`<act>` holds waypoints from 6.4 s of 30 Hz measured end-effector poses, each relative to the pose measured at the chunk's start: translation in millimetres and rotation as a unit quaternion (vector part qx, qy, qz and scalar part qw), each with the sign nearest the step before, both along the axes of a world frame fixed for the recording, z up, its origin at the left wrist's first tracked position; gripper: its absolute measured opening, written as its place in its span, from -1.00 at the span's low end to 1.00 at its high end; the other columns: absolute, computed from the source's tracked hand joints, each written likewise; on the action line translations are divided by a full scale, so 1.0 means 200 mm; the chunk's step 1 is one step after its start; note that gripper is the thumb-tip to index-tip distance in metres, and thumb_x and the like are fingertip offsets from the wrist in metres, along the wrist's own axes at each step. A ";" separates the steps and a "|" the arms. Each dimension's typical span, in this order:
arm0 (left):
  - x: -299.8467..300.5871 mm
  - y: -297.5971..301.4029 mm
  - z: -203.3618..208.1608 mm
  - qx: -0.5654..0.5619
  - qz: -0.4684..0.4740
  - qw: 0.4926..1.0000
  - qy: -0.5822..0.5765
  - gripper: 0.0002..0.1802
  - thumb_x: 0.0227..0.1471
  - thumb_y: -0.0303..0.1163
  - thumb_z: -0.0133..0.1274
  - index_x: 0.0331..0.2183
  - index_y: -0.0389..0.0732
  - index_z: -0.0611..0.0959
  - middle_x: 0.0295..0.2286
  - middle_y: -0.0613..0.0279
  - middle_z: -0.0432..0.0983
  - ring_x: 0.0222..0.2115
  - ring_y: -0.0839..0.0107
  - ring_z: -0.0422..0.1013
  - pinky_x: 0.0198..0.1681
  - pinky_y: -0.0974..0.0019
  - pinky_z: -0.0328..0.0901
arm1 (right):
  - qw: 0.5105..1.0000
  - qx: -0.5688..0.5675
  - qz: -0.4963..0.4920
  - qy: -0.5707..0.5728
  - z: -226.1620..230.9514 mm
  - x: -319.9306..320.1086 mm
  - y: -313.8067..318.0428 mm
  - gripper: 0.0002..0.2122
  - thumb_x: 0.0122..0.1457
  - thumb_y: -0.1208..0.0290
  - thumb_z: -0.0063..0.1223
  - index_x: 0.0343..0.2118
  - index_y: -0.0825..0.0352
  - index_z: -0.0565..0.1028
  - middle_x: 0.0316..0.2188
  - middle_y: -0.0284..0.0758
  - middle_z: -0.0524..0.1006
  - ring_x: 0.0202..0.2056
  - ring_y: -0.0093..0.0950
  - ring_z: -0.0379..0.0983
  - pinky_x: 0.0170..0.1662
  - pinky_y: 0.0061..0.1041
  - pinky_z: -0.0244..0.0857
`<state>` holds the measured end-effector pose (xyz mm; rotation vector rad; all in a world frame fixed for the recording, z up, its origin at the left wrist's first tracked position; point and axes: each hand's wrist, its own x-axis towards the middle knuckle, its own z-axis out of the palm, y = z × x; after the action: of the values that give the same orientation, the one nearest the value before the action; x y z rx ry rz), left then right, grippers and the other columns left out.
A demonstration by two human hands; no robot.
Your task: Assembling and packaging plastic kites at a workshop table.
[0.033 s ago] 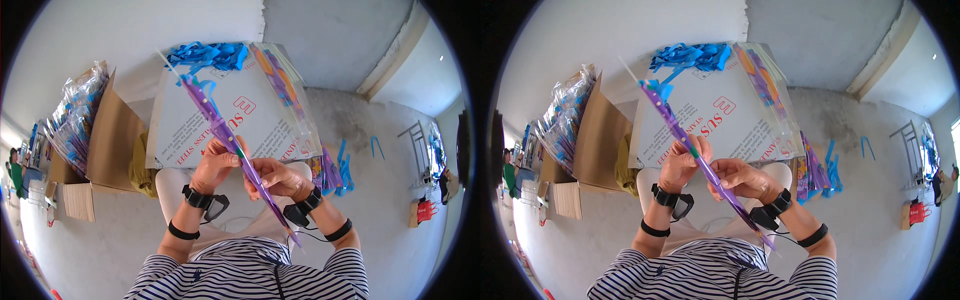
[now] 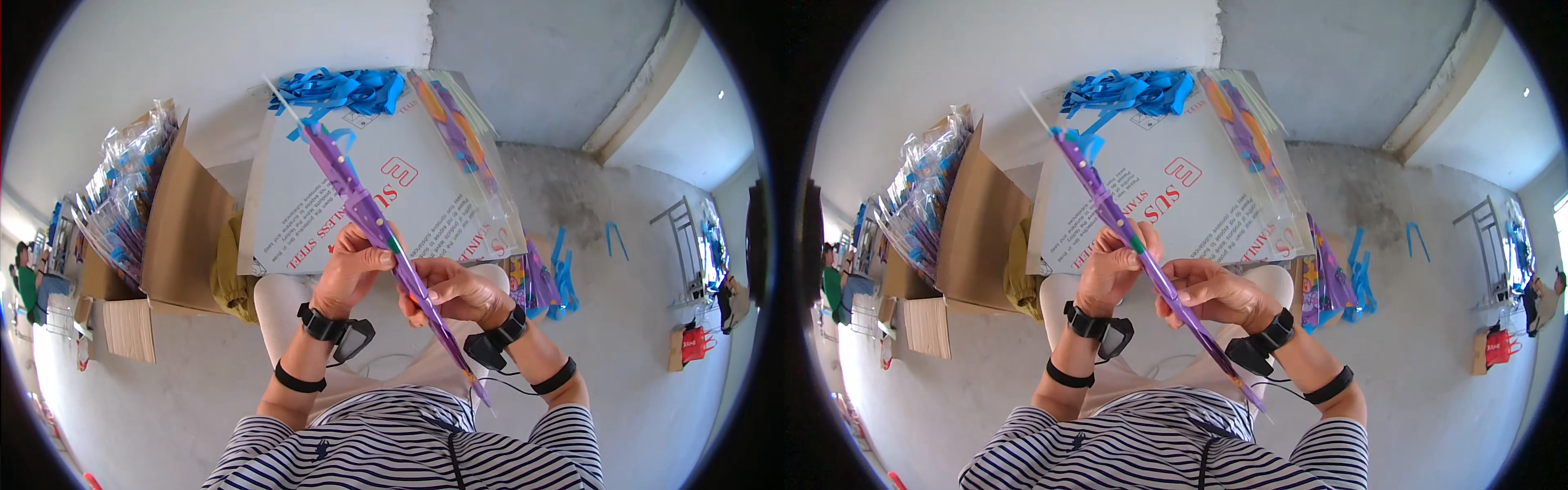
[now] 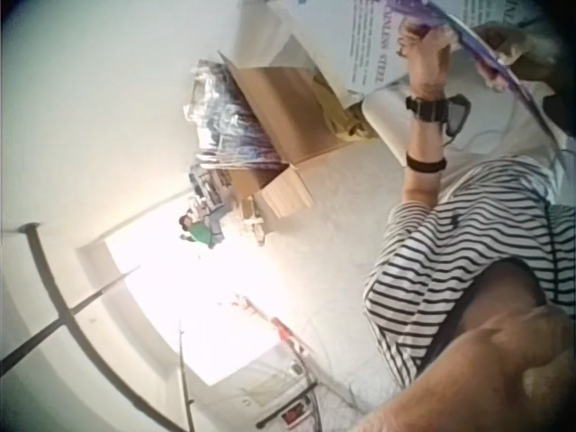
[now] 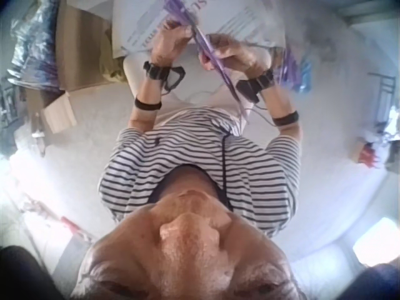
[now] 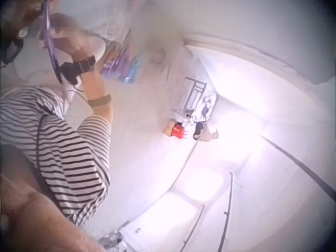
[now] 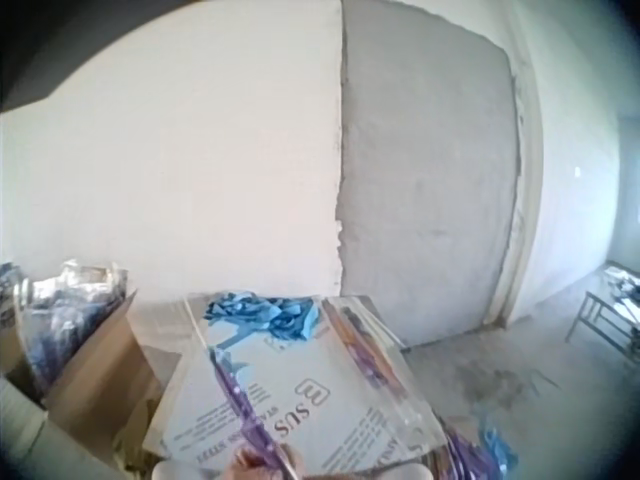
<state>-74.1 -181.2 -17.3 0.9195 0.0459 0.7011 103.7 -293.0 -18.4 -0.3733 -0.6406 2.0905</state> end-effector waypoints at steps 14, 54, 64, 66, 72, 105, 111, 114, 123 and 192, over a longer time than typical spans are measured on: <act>0.14 -0.22 0.10 -0.002 0.097 0.984 0.151 -0.95 0.08 -0.53 0.16 -0.35 -0.30 0.64 -0.47 0.25 0.61 -0.48 0.56 0.48 -0.41 0.46 0.39 | 0.875 0.014 -0.280 -0.395 0.17 -0.04 -0.14 -0.80 0.27 0.40 0.08 -0.31 0.51 0.53 -0.50 -0.32 0.59 -0.51 -0.58 0.51 -0.43 -0.58 0.39; 0.09 -0.04 0.24 0.251 0.338 0.884 0.205 -0.86 -0.02 -0.61 0.24 -0.35 -0.32 0.62 -0.36 0.32 0.49 -0.40 0.57 0.43 -0.30 0.46 0.34 | 0.868 -0.045 -0.307 -0.388 0.27 0.14 -0.27 -0.84 0.24 0.48 0.08 -0.31 0.52 0.56 -0.52 -0.25 0.61 -0.56 -0.57 0.53 -0.45 -0.63 0.43; 0.09 0.14 0.55 0.557 0.385 0.716 0.168 -0.66 -0.29 -0.55 0.36 -0.34 -0.23 0.67 -0.33 0.24 0.52 -0.35 0.33 0.40 -0.28 0.31 0.33 | 0.849 -0.010 -0.297 -0.436 0.28 0.12 -0.28 -0.87 0.22 0.53 0.10 -0.31 0.52 0.58 -0.54 -0.27 0.60 -0.56 -0.61 0.50 -0.48 -0.63 0.41; 0.09 0.16 0.56 0.581 0.374 0.701 0.175 -0.66 -0.33 -0.53 0.38 -0.36 -0.22 0.68 -0.35 0.24 0.51 -0.33 0.28 0.38 -0.27 0.28 0.32 | 0.849 -0.004 -0.295 -0.438 0.28 0.13 -0.29 -0.87 0.22 0.53 0.10 -0.31 0.52 0.58 -0.54 -0.27 0.60 -0.56 -0.62 0.50 -0.48 -0.63 0.40; 0.06 0.18 0.61 0.628 0.315 0.676 0.222 -0.68 -0.36 -0.52 0.39 -0.42 -0.25 0.65 -0.41 0.31 0.47 -0.32 0.39 0.37 -0.20 0.32 0.30 | 0.841 0.022 -0.274 -0.466 0.28 0.15 -0.30 -0.88 0.23 0.55 0.09 -0.31 0.52 0.57 -0.53 -0.29 0.61 -0.56 -0.63 0.50 -0.48 -0.64 0.39; -0.08 0.19 0.81 0.399 -0.006 0.842 0.363 -0.75 -0.07 -0.64 0.20 -0.25 -0.30 0.68 -0.69 0.37 0.48 -0.70 0.74 0.30 -0.60 0.58 0.14 | 0.818 0.058 -0.241 -0.519 0.40 0.22 -0.24 -0.89 0.21 0.55 0.11 -0.35 0.53 0.56 -0.57 -0.33 0.57 -0.58 -0.67 0.43 -0.50 -0.63 0.31; -0.11 0.17 0.84 0.418 0.005 0.833 0.362 -0.63 -0.09 -0.62 0.23 -0.14 -0.25 0.68 -0.71 0.37 0.46 -0.71 0.73 0.26 -0.60 0.57 0.12 | 0.802 0.072 -0.249 -0.538 0.38 0.23 -0.24 -0.86 0.21 0.53 0.12 -0.41 0.51 0.55 -0.62 -0.37 0.54 -0.60 -0.69 0.40 -0.51 -0.64 0.26; -0.11 0.18 0.85 0.512 -0.031 0.767 0.386 -0.52 -0.09 -0.60 0.25 -0.05 -0.22 0.63 -0.73 0.35 0.44 -0.71 0.70 0.22 -0.59 0.54 0.10 | 0.767 0.098 -0.264 -0.577 0.36 0.22 -0.24 -0.85 0.21 0.51 0.13 -0.44 0.51 0.55 -0.64 -0.41 0.52 -0.62 -0.70 0.36 -0.54 -0.66 0.20; -0.05 0.16 0.82 0.565 -0.120 0.710 0.403 -0.41 -0.05 -0.44 0.30 0.05 -0.25 0.50 -0.72 0.32 0.43 -0.71 0.63 0.27 -0.58 0.52 0.13 | 0.721 0.119 -0.268 -0.628 0.36 0.19 -0.22 -0.85 0.16 0.51 0.17 -0.48 0.49 0.55 -0.69 -0.37 0.46 -0.65 -0.67 0.31 -0.56 -0.58 0.15; -0.06 0.14 0.73 0.609 -0.010 0.703 0.368 -0.64 -0.21 -0.61 0.28 -0.24 -0.27 0.64 -0.32 0.20 0.48 -0.49 0.41 0.45 -0.42 0.38 0.34 | 0.763 0.098 -0.214 -0.602 0.32 0.20 -0.27 -0.82 0.19 0.42 0.19 -0.45 0.44 0.59 -0.63 -0.41 0.56 -0.64 -0.69 0.41 -0.56 -0.66 0.26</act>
<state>-86.7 -152.9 129.2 2.4643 0.3089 0.2037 142.7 -346.5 45.7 -1.6215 -1.3169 1.1034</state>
